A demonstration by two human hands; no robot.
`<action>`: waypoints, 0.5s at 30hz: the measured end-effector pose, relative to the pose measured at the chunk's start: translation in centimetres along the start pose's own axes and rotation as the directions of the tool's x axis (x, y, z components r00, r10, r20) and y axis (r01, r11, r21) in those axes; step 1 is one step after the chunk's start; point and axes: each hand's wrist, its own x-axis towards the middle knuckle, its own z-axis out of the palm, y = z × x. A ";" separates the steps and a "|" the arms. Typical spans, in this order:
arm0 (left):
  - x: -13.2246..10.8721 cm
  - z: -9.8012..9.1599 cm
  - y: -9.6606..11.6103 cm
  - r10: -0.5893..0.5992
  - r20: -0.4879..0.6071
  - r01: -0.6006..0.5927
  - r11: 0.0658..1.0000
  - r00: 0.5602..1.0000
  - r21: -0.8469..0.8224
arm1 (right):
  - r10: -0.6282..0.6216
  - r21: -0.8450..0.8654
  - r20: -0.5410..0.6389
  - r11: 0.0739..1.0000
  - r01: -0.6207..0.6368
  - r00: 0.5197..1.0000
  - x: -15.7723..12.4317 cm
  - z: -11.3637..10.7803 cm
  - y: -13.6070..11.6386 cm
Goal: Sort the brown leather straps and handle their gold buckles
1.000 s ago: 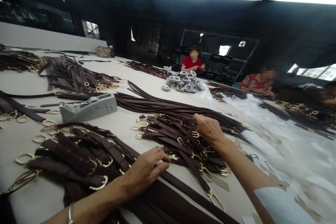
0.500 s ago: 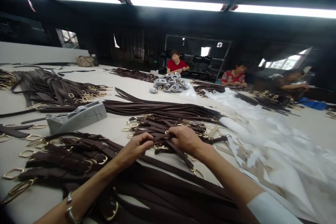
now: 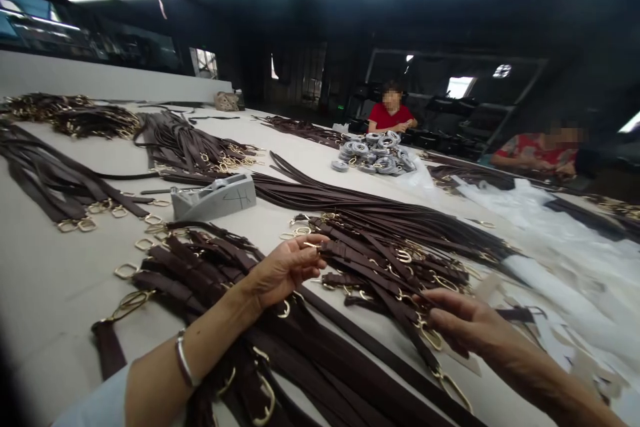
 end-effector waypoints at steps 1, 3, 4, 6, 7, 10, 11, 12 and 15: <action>0.1 0.0 -0.1 0.018 -0.025 -0.018 1.000 1.000 -0.024 | 0.011 0.032 0.045 0.999 -0.013 0.999 -0.1 0.4 -0.1; 0.2 0.0 -0.1 0.051 -0.075 -0.057 0.995 0.996 -0.087 | 0.018 0.081 0.157 0.996 -0.031 0.987 -0.3 1.6 -0.6; 0.3 0.0 0.0 0.072 -0.104 -0.085 0.989 0.992 -0.119 | 0.008 0.097 0.197 0.995 -0.028 0.980 -0.4 2.4 -1.0; 0.4 0.0 0.5 0.122 -0.163 -0.151 0.971 0.979 -0.183 | -0.005 0.131 0.290 0.991 -0.034 0.957 -0.7 3.8 -1.9; 0.4 -0.1 0.8 0.142 -0.195 -0.184 0.959 0.970 -0.217 | -0.012 0.140 0.340 0.989 -0.038 0.940 -0.8 4.5 -2.5; 0.5 -0.1 1.7 0.152 -0.329 -0.260 0.912 0.932 -0.317 | -0.070 0.089 0.487 0.996 0.030 0.871 -0.4 5.1 -4.3; 0.6 -0.2 2.0 0.126 -0.390 -0.268 0.903 0.912 -0.335 | -0.103 0.062 0.503 0.995 0.083 0.858 0.3 4.8 -4.9; 0.7 -0.3 2.1 0.092 -0.453 -0.264 0.904 0.887 -0.335 | -0.136 0.040 0.489 0.990 0.133 0.861 1.3 4.3 -5.5; 1.1 -0.5 1.7 -0.006 -0.575 -0.191 0.940 0.818 -0.282 | -0.211 -0.065 0.264 0.970 0.235 0.941 6.5 2.2 -6.5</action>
